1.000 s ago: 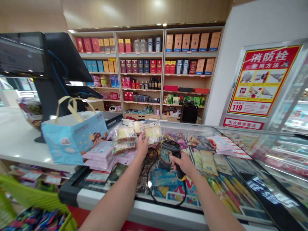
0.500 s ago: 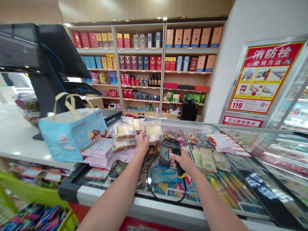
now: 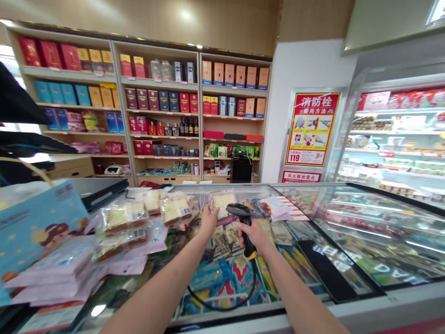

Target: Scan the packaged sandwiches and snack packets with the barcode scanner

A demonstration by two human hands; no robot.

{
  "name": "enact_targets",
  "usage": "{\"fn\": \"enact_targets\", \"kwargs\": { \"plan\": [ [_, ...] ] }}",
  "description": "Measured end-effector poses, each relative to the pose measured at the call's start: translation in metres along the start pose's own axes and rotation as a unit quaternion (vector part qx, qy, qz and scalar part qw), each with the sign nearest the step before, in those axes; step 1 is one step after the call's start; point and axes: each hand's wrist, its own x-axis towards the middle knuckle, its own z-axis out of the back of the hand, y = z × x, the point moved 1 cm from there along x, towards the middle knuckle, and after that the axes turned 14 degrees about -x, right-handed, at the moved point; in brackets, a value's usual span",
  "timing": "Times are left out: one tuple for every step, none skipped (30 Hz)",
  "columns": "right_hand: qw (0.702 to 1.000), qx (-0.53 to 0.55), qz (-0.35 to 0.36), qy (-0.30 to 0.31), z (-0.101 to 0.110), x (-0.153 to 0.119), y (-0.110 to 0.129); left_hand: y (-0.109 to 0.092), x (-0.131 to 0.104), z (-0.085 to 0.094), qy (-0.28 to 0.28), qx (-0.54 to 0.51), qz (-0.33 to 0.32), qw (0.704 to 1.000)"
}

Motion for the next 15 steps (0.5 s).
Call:
{"fn": "enact_targets", "kwargs": {
  "plan": [
    [1.000, -0.001, 0.002, -0.016, 0.011, 0.002, -0.002, 0.005, -0.001, -0.019, 0.009, -0.018, 0.033, 0.999],
    [0.999, -0.001, 0.004, -0.032, 0.022, 0.004, -0.004, 0.010, -0.001, -0.037, 0.015, -0.036, 0.072, 0.997],
    [0.999, 0.001, 0.005, -0.047, 0.032, 0.006, -0.006, 0.015, -0.002, -0.054, 0.018, -0.049, 0.110, 0.993],
    [0.998, 0.003, 0.006, -0.061, 0.041, 0.008, -0.008, 0.020, -0.003, -0.069, 0.017, -0.052, 0.143, 0.988],
    [0.997, 0.007, 0.005, -0.077, 0.050, 0.010, -0.009, 0.024, -0.004, -0.082, 0.016, -0.050, 0.167, 0.985],
    [0.996, 0.010, 0.003, -0.094, 0.058, 0.012, -0.010, 0.029, -0.004, -0.094, 0.016, -0.042, 0.182, 0.982],
    [0.994, 0.013, 0.002, -0.110, 0.065, 0.014, -0.010, 0.032, -0.004, -0.104, 0.020, -0.029, 0.191, 0.981],
    [0.992, 0.017, 0.001, -0.127, 0.071, 0.016, -0.010, 0.036, -0.003, -0.113, 0.028, -0.011, 0.194, 0.981],
    [0.989, 0.023, 0.001, -0.143, 0.076, 0.017, -0.010, 0.039, -0.001, -0.120, 0.036, 0.007, 0.193, 0.980],
    [0.987, 0.030, 0.002, -0.158, 0.081, 0.018, -0.010, 0.041, 0.000, -0.127, 0.044, 0.024, 0.192, 0.980],
    [0.985, 0.037, 0.003, -0.170, 0.084, 0.019, -0.011, 0.043, 0.003, -0.132, 0.053, 0.042, 0.189, 0.980],
    [0.983, 0.045, 0.003, -0.181, 0.087, 0.020, -0.012, 0.045, 0.005, -0.137, 0.060, 0.058, 0.186, 0.979],
    [0.980, 0.052, 0.004, -0.190, 0.090, 0.021, -0.013, 0.046, 0.008, -0.141, 0.066, 0.069, 0.182, 0.979],
    [0.979, 0.059, 0.005, -0.196, 0.092, 0.021, -0.015, 0.047, 0.010, -0.145, 0.071, 0.081, 0.178, 0.978],
    [0.978, 0.064, 0.005, -0.201, 0.093, 0.022, -0.017, 0.047, 0.013, -0.148, 0.075, 0.097, 0.172, 0.977]
  ]
}}
